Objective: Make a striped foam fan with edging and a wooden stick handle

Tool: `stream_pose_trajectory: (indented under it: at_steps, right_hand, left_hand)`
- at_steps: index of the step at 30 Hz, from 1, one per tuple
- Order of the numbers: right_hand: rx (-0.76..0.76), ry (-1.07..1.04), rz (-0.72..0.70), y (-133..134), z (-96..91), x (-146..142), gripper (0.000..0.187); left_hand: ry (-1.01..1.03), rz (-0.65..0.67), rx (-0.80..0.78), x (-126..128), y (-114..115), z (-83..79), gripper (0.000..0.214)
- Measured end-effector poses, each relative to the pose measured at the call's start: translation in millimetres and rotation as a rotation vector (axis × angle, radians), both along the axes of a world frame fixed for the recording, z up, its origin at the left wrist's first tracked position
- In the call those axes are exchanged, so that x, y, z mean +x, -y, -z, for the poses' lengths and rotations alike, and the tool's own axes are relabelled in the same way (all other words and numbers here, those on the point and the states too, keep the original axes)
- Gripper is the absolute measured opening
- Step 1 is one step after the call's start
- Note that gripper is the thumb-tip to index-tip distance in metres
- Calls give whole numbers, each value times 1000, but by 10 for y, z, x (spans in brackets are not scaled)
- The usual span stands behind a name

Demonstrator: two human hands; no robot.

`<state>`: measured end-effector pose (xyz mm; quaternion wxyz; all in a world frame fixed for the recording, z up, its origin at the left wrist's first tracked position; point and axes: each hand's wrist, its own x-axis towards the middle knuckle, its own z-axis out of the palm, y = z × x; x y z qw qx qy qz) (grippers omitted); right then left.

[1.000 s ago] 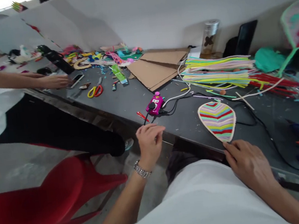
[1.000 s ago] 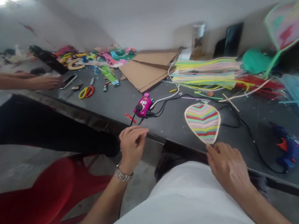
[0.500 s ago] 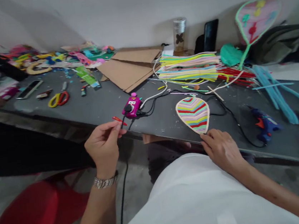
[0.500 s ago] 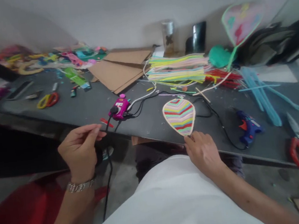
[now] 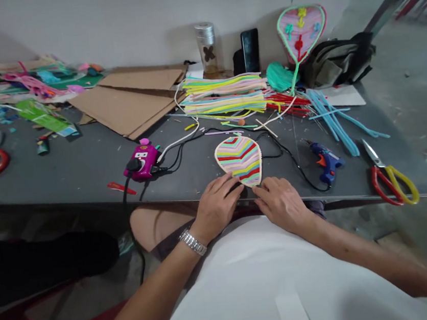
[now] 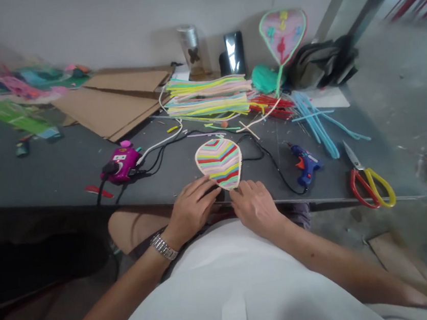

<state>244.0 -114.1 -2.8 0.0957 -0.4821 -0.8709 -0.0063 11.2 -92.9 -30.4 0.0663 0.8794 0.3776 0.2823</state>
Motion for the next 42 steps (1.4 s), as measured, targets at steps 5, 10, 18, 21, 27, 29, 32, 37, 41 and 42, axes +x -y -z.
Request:
stream_pose_trajectory:
  at_steps: [5, 10, 18, 21, 27, 29, 32, 37, 41, 42]
  right_hand:
    - [-18, 12, 15, 7, -24, -21, 11]
    - [23, -46, 4, 58, 14, -25, 14]
    - [237, -94, -42, 32, 222, 18, 26]
    - [318, -130, -96, -3, 317, 67, 26]
    - [408, -131, -175, -96, 441, 184, 24]
    - [398, -124, -189, -99, 448, 204, 24]
    - [395, -127, -205, -105, 449, 208, 23]
    - [368, -136, -184, -90, 357, 157, 22]
    - [244, -84, -126, -8, 177, 83, 20]
    - [219, -66, -114, 1, 144, 66, 20]
  left_hand:
    - [34, 16, 38, 8, -18, 103, 38]
    - [79, -28, 47, 65, 8, 138, 38]
    - [39, -121, 150, 114, 10, 208, 36]
    - [26, -133, 143, 120, 17, 233, 36]
    - [33, -167, 165, 115, 16, 252, 37]
    - [22, -172, 147, 110, 21, 261, 38]
    - [-10, -154, 116, 99, 24, 277, 40]
    - [16, -117, 43, 66, 22, 200, 51]
    - [54, -152, -35, 13, -27, 61, 45]
    - [49, -170, -46, -1, -57, 47, 45]
